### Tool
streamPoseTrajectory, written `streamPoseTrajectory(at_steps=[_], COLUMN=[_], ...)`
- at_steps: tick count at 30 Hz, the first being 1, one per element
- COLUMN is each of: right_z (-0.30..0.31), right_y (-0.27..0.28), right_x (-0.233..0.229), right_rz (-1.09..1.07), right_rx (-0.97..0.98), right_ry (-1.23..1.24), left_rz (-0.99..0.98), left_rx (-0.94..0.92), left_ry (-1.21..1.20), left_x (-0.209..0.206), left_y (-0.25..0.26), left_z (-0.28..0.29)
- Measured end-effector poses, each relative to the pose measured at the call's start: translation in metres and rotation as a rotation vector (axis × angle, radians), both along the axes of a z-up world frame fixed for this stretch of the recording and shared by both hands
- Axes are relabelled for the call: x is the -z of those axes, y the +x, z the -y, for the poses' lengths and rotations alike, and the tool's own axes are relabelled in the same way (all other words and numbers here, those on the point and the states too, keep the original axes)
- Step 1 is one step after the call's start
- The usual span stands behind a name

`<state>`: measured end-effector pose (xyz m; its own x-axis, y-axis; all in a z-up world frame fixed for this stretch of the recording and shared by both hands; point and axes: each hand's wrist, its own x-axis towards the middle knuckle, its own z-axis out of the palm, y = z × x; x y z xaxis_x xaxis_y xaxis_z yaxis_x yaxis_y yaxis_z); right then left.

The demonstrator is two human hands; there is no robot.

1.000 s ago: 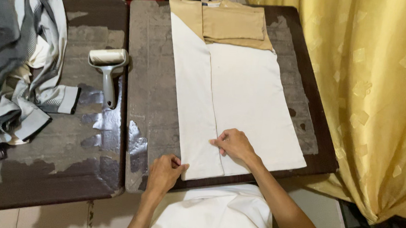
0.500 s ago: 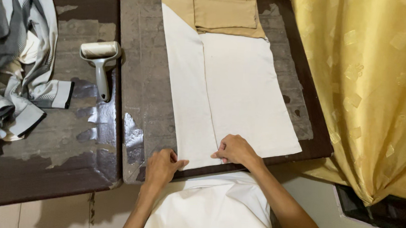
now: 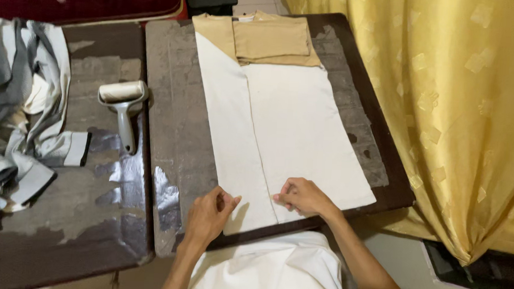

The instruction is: The person uses a lint roller to remove debris from a shirt, then folds the shirt into a compact rectangular shape and runs the lint roller over it again.

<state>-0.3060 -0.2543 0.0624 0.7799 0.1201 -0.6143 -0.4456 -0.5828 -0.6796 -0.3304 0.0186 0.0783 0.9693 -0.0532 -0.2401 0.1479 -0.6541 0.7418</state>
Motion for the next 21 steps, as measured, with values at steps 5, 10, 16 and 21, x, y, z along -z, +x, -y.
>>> streamPoseTrajectory(at_steps=[5,10,16,21], right_z=[0.026,0.055,0.089,0.11], right_y=[0.033,0.073,0.124,0.164], right_x=[-0.012,-0.016,0.001,0.025], right_rz=[0.111,0.157,0.284,0.584], right_rx=[0.103,0.304,0.536,0.577], right_ry=[0.039,0.096,0.157,-0.149], left_rz=[0.008,0.032,0.071,0.124], left_rx=[0.09,0.144,0.219,0.263], left_ry=[-0.081,-0.143,-0.163,-0.138], left_x=[-0.006,-0.014,-0.017,-0.002], left_y=[0.037,0.084,0.163,0.235], left_z=[0.02,0.044,0.083,0.127])
